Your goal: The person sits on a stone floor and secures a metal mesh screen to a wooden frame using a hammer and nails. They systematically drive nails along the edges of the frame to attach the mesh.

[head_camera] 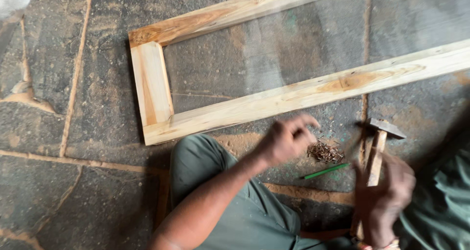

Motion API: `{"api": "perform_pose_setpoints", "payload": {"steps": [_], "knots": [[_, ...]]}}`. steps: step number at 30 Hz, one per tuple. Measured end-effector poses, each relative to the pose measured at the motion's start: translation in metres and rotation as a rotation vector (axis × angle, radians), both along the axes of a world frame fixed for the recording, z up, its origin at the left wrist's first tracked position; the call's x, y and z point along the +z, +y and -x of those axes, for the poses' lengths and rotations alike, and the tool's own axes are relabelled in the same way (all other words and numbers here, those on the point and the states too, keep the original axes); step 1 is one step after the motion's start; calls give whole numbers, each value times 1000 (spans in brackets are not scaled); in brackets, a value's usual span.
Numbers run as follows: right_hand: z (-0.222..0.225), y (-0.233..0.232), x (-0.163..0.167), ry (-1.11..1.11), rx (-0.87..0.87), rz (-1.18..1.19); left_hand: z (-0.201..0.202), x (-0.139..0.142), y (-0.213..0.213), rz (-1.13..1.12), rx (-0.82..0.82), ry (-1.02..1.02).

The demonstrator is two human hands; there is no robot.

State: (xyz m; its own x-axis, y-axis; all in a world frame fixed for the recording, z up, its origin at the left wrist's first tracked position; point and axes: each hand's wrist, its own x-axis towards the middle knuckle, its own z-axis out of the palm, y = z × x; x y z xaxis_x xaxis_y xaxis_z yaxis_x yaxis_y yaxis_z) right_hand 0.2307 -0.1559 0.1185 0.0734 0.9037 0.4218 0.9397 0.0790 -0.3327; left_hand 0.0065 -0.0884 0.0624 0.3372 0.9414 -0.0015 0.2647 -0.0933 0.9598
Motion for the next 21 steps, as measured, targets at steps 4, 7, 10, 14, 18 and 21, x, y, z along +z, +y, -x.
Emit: {"api": "perform_pose_setpoints", "payload": {"steps": [4,7,10,14,18,21], "knots": [[33,-10,3,787,282,315,-27,3,-17,22,-142,-89],[38,-13,-2,769,70,499,-23,3,-16,65,-159,-78],[38,-12,-13,787,96,427,-20,3,-14,148,-169,-25],[32,-12,-21,855,58,480,6,7,2,189,-156,-50],[22,-13,-17,764,-63,599,128,14,34,-279,796,491],[18,-9,-19,819,-59,594,241,14,24,140,1107,1026]]}}
